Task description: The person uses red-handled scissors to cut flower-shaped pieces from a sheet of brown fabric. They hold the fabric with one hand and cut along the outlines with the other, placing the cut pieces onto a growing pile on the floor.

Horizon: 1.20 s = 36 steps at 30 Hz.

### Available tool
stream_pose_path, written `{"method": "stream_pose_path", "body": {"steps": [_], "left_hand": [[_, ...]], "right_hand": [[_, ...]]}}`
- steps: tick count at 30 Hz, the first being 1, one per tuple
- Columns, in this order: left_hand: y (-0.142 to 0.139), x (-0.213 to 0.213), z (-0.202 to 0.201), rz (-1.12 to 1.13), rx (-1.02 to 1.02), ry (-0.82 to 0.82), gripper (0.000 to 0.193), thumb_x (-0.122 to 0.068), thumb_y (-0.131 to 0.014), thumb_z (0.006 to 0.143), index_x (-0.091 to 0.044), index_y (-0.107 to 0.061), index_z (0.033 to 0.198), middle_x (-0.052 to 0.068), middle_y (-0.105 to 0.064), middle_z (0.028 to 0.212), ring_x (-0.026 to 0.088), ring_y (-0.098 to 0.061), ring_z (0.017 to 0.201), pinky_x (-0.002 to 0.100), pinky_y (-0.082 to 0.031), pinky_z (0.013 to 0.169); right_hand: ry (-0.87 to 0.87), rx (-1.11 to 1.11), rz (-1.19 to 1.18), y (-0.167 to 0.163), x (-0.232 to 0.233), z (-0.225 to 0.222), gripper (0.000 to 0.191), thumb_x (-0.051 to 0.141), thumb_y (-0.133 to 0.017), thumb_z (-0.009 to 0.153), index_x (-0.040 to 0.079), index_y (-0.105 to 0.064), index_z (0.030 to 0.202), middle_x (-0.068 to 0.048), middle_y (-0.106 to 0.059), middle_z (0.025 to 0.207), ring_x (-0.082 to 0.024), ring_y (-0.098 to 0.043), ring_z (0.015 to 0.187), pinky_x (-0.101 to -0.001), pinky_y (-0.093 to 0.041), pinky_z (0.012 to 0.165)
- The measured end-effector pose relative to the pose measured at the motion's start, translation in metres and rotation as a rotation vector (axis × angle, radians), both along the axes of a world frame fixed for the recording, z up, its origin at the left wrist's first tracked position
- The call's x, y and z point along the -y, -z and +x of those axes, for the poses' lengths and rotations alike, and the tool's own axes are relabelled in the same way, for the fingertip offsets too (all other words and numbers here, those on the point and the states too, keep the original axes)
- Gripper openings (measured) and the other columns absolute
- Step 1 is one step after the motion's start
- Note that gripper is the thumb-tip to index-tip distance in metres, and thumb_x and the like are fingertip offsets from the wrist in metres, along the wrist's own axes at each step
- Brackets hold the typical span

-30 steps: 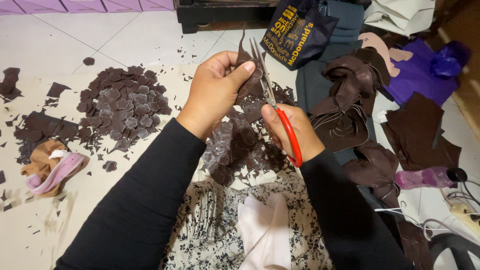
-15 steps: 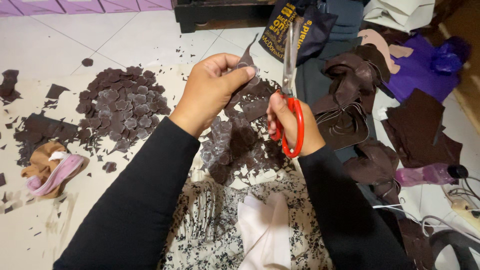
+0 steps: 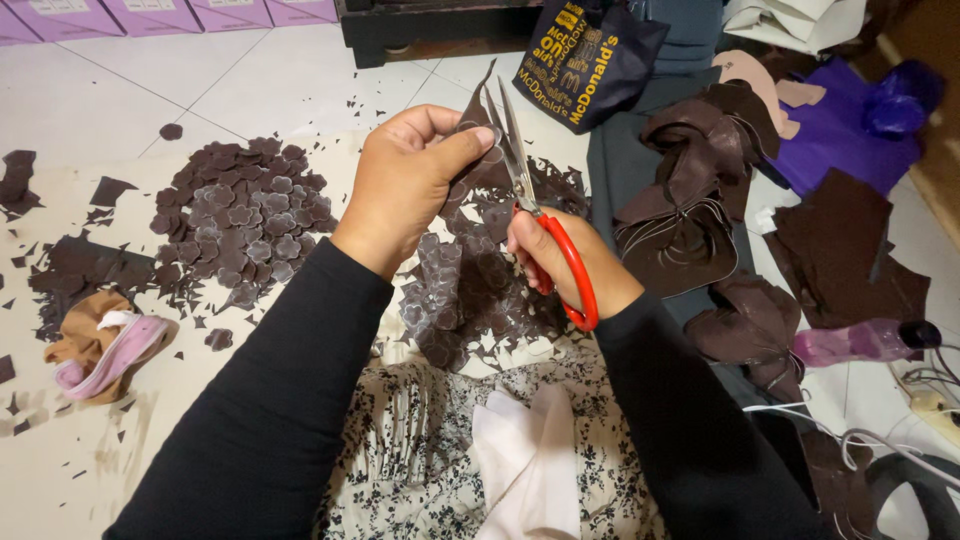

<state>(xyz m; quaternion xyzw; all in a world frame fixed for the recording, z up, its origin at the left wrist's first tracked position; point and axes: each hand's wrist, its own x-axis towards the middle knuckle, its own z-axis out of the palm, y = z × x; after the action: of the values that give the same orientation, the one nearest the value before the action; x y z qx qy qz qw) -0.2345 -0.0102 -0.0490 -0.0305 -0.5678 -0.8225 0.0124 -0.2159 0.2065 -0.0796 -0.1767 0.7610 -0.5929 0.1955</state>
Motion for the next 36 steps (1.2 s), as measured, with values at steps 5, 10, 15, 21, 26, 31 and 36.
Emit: {"method": "stream_pose_path", "body": {"steps": [5,10,15,21,26,31,36], "left_hand": [[-0.004,0.000,0.003,-0.074,0.028,-0.033,0.014,-0.013,-0.075,0.091,-0.001,-0.069,0.098,0.004,-0.074,0.081,0.006,-0.057,0.058,0.020,-0.043,0.049],[-0.004,0.000,0.002,-0.012,0.017,-0.012,0.014,-0.013,-0.075,0.092,-0.001,-0.069,0.098,0.005,-0.075,0.084,0.005,-0.064,0.064,0.019,-0.047,0.053],[-0.001,0.000,0.000,-0.002,0.007,-0.023,0.014,-0.011,-0.075,0.091,0.000,-0.069,0.097,0.005,-0.076,0.084,0.006,-0.067,0.066,0.020,-0.051,0.055],[0.000,0.001,-0.001,-0.006,-0.009,-0.036,0.014,-0.011,-0.076,0.091,0.000,-0.069,0.097,0.005,-0.075,0.084,0.006,-0.066,0.066,0.019,-0.051,0.056],[0.001,0.002,-0.001,-0.015,-0.017,-0.047,0.014,-0.011,-0.075,0.092,0.000,-0.069,0.097,0.004,-0.074,0.082,0.005,-0.062,0.061,0.019,-0.047,0.051],[0.001,-0.001,-0.002,-0.019,-0.052,0.062,0.019,-0.011,-0.076,0.092,0.001,-0.067,0.103,0.006,-0.075,0.084,0.005,-0.062,0.061,0.019,-0.046,0.050],[0.002,-0.003,0.007,-0.337,-0.071,0.218,0.056,-0.010,-0.082,0.083,-0.001,-0.053,0.130,0.002,-0.069,0.083,0.005,-0.063,0.064,0.020,-0.048,0.052]], "right_hand": [[0.011,-0.042,0.053,-0.002,0.000,0.002,0.051,0.055,-0.050,0.101,0.005,-0.061,0.092,0.001,-0.053,0.070,-0.009,-0.052,0.058,-0.0249,-0.044,0.052],[0.015,-0.070,0.103,-0.005,0.002,0.002,0.053,0.057,-0.049,0.101,0.006,-0.061,0.089,0.002,-0.051,0.065,-0.008,-0.050,0.056,-0.0250,-0.043,0.051],[0.054,-0.049,0.147,-0.006,0.005,0.003,0.054,0.059,-0.049,0.099,0.009,-0.057,0.083,0.003,-0.047,0.060,-0.008,-0.047,0.051,-0.0259,-0.039,0.047],[0.061,-0.057,0.100,-0.006,0.006,0.002,0.054,0.059,-0.052,0.100,0.010,-0.052,0.078,0.004,-0.045,0.061,-0.006,-0.043,0.051,-0.0246,-0.037,0.046],[0.149,0.141,-0.027,-0.003,0.008,0.001,0.054,0.054,-0.056,0.100,0.008,-0.050,0.073,0.002,-0.044,0.056,-0.008,-0.039,0.044,-0.0261,-0.031,0.040],[0.223,0.117,-0.102,0.000,0.009,-0.001,0.049,0.053,-0.055,0.100,0.008,-0.056,0.080,0.002,-0.049,0.059,-0.009,-0.044,0.046,-0.0248,-0.036,0.042],[0.270,-0.022,-0.365,0.002,0.001,-0.010,0.038,0.044,-0.062,0.101,0.006,-0.064,0.096,0.000,-0.061,0.076,-0.008,-0.056,0.063,-0.0222,-0.046,0.058]]}}
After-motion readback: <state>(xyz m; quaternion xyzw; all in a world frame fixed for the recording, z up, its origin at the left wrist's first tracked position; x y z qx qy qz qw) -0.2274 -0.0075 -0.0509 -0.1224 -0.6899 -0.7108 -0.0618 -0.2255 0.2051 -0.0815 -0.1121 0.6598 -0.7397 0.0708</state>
